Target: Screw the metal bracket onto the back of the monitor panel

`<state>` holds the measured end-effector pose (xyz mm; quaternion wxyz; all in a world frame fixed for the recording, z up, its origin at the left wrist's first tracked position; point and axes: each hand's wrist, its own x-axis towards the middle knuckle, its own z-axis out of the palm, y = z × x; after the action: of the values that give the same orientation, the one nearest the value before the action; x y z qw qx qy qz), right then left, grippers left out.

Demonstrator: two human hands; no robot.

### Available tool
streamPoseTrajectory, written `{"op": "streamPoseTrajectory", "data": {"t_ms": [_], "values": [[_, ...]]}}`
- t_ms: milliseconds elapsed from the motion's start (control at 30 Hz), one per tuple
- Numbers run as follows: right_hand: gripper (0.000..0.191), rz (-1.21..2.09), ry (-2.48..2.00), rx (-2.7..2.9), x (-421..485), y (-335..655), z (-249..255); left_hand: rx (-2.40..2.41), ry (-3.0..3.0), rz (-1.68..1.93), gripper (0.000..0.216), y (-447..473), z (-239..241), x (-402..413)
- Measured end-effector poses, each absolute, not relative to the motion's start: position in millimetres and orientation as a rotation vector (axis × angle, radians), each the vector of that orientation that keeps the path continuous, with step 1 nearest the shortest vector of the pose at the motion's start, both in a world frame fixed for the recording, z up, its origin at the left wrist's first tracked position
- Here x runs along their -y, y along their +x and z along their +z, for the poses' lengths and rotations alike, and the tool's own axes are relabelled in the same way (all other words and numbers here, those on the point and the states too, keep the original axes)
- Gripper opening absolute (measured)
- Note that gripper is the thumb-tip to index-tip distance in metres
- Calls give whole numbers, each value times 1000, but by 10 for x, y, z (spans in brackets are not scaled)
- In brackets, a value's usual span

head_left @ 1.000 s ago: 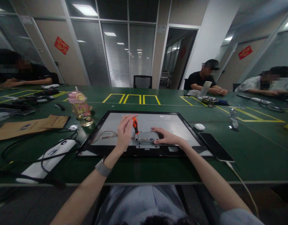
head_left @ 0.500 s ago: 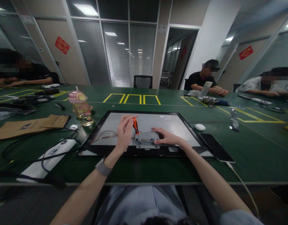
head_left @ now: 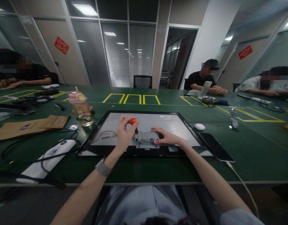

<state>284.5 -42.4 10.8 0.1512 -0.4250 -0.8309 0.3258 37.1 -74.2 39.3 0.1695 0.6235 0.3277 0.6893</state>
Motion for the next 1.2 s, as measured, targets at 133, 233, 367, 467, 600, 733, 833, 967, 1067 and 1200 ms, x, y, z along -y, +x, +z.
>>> {"op": "streamPoseTrajectory", "data": {"t_ms": [133, 233, 367, 467, 600, 733, 833, 967, 1067, 1200], "values": [[77, 931, -1222, 2383, 426, 2850, 109, -950, 1756, 1952, 13, 361, 420, 761], [77, 934, -1240, 2380, 437, 2847, 123, -896, 1766, 1869, 22, 358, 445, 796], [78, 935, -1246, 2383, 446, 2843, 130, -815, 1742, 1819, 29, 361, 438, 800], [77, 936, -1231, 2385, 447, 2843, 132, -874, 1766, 1895, 20, 363, 424, 780], [78, 953, -1234, 2382, 446, 2846, 136, -937, 1760, 1884, 18, 365, 424, 773], [77, 942, -1233, 2379, 439, 2849, 127, -879, 1701, 1839, 25, 371, 431, 789], [77, 929, -1235, 2381, 432, 2851, 115, -852, 1696, 1832, 27, 376, 436, 800], [79, 916, -1235, 2386, 425, 2853, 104, -824, 1696, 1799, 31, 381, 432, 805], [79, 911, -1236, 2392, 426, 2854, 106, -847, 1708, 1789, 30, 379, 410, 784], [79, 911, -1248, 2397, 434, 2854, 110, -927, 1778, 1892, 22, 365, 380, 737]]}}
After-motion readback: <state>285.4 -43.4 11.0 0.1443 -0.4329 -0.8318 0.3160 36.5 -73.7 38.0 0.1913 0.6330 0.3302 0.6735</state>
